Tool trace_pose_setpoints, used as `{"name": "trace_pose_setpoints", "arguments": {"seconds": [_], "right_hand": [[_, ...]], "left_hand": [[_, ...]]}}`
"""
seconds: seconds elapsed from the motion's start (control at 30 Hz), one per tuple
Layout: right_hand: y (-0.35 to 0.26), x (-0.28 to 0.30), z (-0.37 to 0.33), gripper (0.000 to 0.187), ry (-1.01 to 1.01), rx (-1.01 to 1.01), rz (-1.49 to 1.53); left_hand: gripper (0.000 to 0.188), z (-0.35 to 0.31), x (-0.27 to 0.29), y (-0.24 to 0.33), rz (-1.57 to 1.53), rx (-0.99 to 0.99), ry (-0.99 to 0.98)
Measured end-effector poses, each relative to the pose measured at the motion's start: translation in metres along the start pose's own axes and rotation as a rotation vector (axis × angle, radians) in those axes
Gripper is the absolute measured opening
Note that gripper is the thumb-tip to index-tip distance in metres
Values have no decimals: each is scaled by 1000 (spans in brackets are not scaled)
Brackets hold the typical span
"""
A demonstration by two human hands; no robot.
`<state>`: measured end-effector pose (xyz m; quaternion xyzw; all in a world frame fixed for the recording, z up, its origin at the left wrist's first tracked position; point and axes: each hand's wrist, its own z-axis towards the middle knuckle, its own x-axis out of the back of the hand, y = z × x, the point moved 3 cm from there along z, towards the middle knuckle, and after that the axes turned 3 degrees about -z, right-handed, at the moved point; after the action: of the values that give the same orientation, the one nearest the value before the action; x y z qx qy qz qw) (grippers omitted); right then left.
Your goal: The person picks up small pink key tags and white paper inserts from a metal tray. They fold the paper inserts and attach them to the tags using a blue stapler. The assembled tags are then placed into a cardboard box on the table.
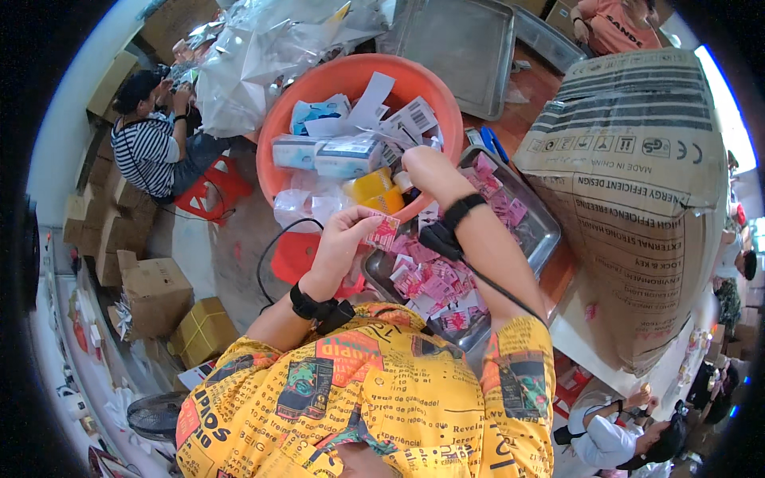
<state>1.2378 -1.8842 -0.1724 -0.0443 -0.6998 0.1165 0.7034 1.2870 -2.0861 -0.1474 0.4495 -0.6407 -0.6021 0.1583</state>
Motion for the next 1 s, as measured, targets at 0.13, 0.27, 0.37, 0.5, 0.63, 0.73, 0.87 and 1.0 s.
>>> {"name": "trace_pose_setpoints", "arguments": {"seconds": [0.13, 0.27, 0.37, 0.5, 0.63, 0.73, 0.87, 1.0], "right_hand": [[1, -27, 32, 18, -65, -33, -375], [4, -53, 36, 18, -137, -13, -555], [-2, -58, 42, 17, -219, 51, -709], [-2, -19, 30, 13, -30, 153, -746], [-6, 50, 0, 21, 140, 45, -455], [2, 75, -35, 33, 182, -36, -43], [4, 75, -60, 34, 286, -42, 140], [8, 54, -43, 29, 208, -73, -44]], "left_hand": [[11, 2, 10, 0, -98, -15, 23], [12, 0, 13, 10, 13, -31, 40], [13, 3, 17, 4, -136, -28, 59], [13, 8, 20, 3, -195, -4, 61], [13, 8, 18, 5, -152, 15, 38], [14, 12, 14, 2, -111, 15, 13], [14, 17, 7, 0, -73, 20, -35], [14, 22, 2, -6, -35, 10, -51]]}}
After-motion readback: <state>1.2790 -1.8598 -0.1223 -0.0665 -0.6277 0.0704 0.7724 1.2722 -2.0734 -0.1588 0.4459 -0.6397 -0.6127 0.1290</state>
